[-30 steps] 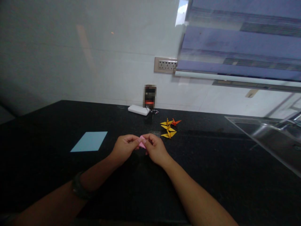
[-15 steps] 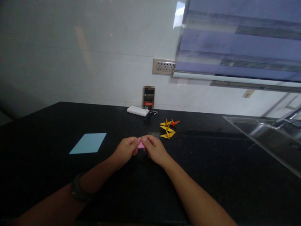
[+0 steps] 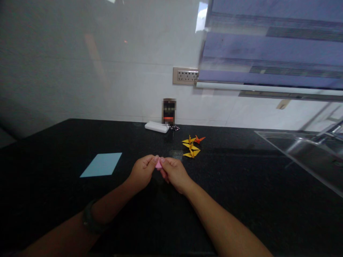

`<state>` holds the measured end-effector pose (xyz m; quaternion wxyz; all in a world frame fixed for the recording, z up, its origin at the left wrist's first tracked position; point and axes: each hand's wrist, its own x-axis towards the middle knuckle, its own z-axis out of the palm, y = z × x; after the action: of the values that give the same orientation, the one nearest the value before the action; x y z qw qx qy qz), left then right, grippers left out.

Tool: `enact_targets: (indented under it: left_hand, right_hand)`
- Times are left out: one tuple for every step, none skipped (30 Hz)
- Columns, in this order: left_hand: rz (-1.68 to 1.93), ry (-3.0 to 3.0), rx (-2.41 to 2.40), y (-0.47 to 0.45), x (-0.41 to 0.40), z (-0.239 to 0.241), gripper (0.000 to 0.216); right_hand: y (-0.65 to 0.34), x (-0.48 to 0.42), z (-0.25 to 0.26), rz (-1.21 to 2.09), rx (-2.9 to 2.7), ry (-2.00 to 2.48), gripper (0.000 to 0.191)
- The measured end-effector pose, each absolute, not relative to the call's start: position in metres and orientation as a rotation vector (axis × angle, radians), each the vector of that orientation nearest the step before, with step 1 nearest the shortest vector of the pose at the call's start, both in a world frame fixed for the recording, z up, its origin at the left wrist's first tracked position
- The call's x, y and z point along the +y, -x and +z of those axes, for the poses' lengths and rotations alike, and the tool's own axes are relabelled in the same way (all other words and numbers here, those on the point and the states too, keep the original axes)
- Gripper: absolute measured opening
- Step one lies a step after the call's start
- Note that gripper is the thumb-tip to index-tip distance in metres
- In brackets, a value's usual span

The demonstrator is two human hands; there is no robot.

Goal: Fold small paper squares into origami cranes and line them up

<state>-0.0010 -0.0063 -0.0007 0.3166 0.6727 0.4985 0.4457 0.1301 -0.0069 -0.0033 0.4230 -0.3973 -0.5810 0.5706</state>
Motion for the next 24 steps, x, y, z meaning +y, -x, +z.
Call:
enact_targets:
  left_hand:
    - [1.180,-1.756,1.321,0.0015,-0.0060,0.0001,0.034]
    - [1.188,-1.735,1.327,0.0018,-0.0057,0.0008,0.033]
    - [1.198,-1.707,1.329,0.0019,-0.0054,0.0013,0.033]
    - [1.208,-1.673,1.327,0.0019,-0.0051,0.0013,0.033]
    - [1.215,-1.631,1.317,0.0016,-0.0048,0.0009,0.033]
    - [1.218,-1.583,1.296,0.0012,-0.0044,0.0003,0.034]
    - [1.216,-1.527,1.262,0.0008,-0.0040,-0.0006,0.035]
    - [1.206,-1.462,1.214,0.0003,-0.0036,-0.0016,0.036]
    - [1.190,-1.390,1.161,-0.0002,-0.0032,-0.0025,0.037]
    - [1.165,-1.313,1.103,-0.0005,-0.0028,-0.0031,0.039]
    - [1.138,-1.235,1.044,-0.0007,-0.0026,-0.0035,0.039]
    - [1.110,-1.164,0.989,-0.0008,-0.0025,-0.0036,0.040]
    - [1.083,-1.108,0.941,-0.0008,-0.0025,-0.0034,0.040]
    - [1.056,-1.073,0.902,-0.0008,-0.0027,-0.0028,0.040]
    - [1.035,-1.059,0.874,-0.0008,-0.0030,-0.0021,0.040]
    - [1.018,-1.060,0.858,-0.0009,-0.0033,-0.0012,0.040]
    - [1.007,-1.070,0.857,-0.0011,-0.0036,-0.0003,0.041]
    - [0.997,-1.083,0.865,-0.0013,-0.0039,0.0005,0.041]
    - [0.992,-1.097,0.884,-0.0016,-0.0041,0.0011,0.042]
    - [0.990,-1.115,0.908,-0.0018,-0.0041,0.0015,0.042]
    - [0.994,-1.140,0.939,-0.0019,-0.0040,0.0016,0.043]
    - [1.002,-1.171,0.971,-0.0020,-0.0038,0.0016,0.043]
    - [1.015,-1.202,1.000,-0.0019,-0.0035,0.0014,0.043]
    - [1.031,-1.227,1.023,-0.0017,-0.0033,0.0011,0.043]
  right_hand:
    - [-0.1314,-0.0057,-0.0042,1.416,-1.476,0.990,0.040]
    - [-0.1326,-0.0047,-0.0049,1.385,-1.511,1.003,0.039]
    - [-0.1335,-0.0039,-0.0051,1.331,-1.533,1.019,0.039]
    - [-0.1340,-0.0036,-0.0051,1.284,-1.544,1.033,0.039]
    - [-0.1342,-0.0036,-0.0047,1.251,-1.545,1.045,0.039]
    - [-0.1341,-0.0040,-0.0041,1.234,-1.539,1.049,0.040]
    - [-0.1338,-0.0044,-0.0035,1.241,-1.532,1.044,0.039]
    - [-0.1334,-0.0047,-0.0030,1.267,-1.527,1.031,0.040]
    - [-0.1332,-0.0047,-0.0027,1.304,-1.527,1.008,0.041]
    - [-0.1332,-0.0044,-0.0026,1.347,-1.525,0.980,0.042]
    - [-0.1334,-0.0037,-0.0029,1.392,-1.511,0.948,0.045]
    - [-0.1339,-0.0028,-0.0033,1.434,-1.487,0.915,0.046]
    - [-0.1346,-0.0017,-0.0039,1.468,-1.459,0.886,0.046]
    - [-0.1355,-0.0008,-0.0044,1.491,-1.432,0.860,0.044]
    - [-0.1363,-0.0001,-0.0049,1.506,-1.412,0.838,0.040]
    - [-0.1371,0.0003,-0.0053,1.519,-1.398,0.821,0.036]
    - [-0.1377,0.0005,-0.0056,1.533,-1.393,0.808,0.033]
    - [-0.1382,0.0004,-0.0058,1.547,-1.389,0.800,0.030]
    - [-0.1384,0.0002,-0.0060,1.560,-1.381,0.797,0.028]
    - [-0.1385,0.0001,-0.0062,1.574,-1.371,0.796,0.027]
    - [-0.1385,0.0000,-0.0065,1.586,-1.363,0.797,0.027]
    - [-0.1384,0.0000,-0.0068,1.596,-1.354,0.799,0.027]
    - [-0.1382,0.0000,-0.0071,1.604,-1.346,0.799,0.027]
    - [-0.1381,0.0002,-0.0075,1.615,-1.337,0.798,0.027]
